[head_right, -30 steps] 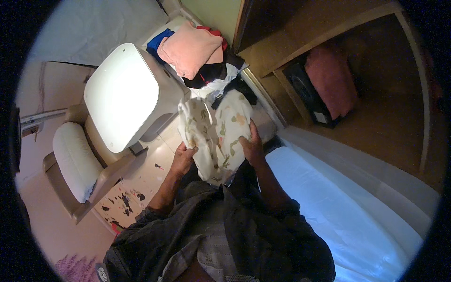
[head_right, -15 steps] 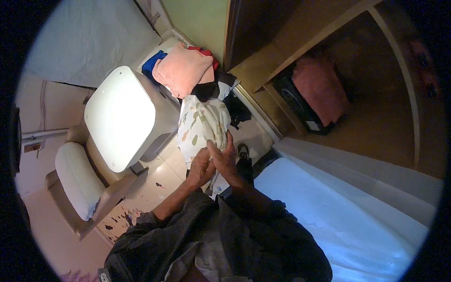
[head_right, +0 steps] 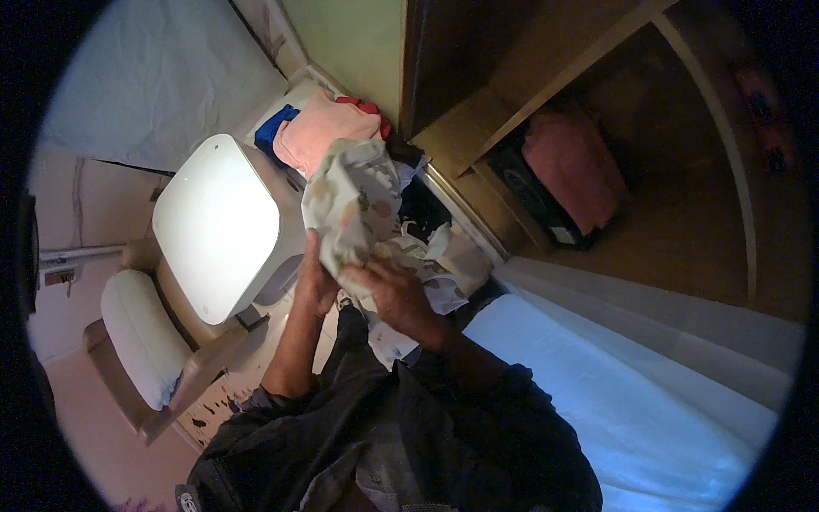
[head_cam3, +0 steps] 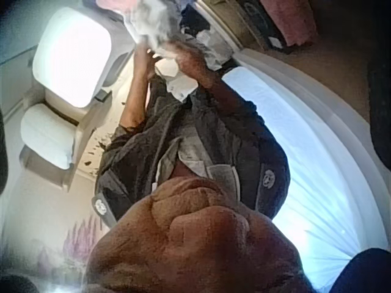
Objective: The person folds a pink frilly garment and a patterned cloth on a white surface, then places them into a wooden shelf. They then fold a pair of black pants on the same surface.
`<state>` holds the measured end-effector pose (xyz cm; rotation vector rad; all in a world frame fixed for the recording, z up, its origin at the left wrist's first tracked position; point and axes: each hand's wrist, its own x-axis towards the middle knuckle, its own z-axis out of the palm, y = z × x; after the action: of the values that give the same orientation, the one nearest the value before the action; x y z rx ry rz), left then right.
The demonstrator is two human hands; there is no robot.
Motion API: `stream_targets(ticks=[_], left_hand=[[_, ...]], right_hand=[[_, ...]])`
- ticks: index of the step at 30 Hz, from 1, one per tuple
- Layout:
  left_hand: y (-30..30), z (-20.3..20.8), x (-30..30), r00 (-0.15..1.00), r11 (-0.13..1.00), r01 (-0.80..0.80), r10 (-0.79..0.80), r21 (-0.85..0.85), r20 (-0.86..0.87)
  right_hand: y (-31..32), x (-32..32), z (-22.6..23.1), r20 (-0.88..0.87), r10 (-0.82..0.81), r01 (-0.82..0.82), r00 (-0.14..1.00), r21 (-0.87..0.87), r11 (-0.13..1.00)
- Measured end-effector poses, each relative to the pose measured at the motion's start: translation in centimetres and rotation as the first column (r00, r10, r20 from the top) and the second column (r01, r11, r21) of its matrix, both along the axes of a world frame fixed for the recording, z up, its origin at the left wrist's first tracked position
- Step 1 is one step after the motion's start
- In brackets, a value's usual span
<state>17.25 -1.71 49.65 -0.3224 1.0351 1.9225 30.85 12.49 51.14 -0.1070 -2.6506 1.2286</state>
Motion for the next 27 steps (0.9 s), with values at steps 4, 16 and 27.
stream_targets(ticks=[4, 16, 27], left_hand=[[-0.3, -1.5, -0.1, 0.986, 0.971, 0.061, -0.094, -0.231, -0.136], [-6.0, -4.8, 0.4, 0.992, 0.996, 0.087, -0.084, 0.024, -0.097], [-8.6, -8.1, 0.4, 0.956, 0.958, 0.263, -0.275, -0.114, -0.105]], right_hand=[[-0.3, 0.6, -0.2, 0.127, 0.275, -0.276, 0.953, -0.009, 0.961], [11.0, 2.9, -6.6, 0.401, -0.17, 0.371, 0.9, -0.503, 0.78], [10.2, 5.0, -12.4, 0.479, -0.1, 0.489, 0.872, -0.838, 0.242]])
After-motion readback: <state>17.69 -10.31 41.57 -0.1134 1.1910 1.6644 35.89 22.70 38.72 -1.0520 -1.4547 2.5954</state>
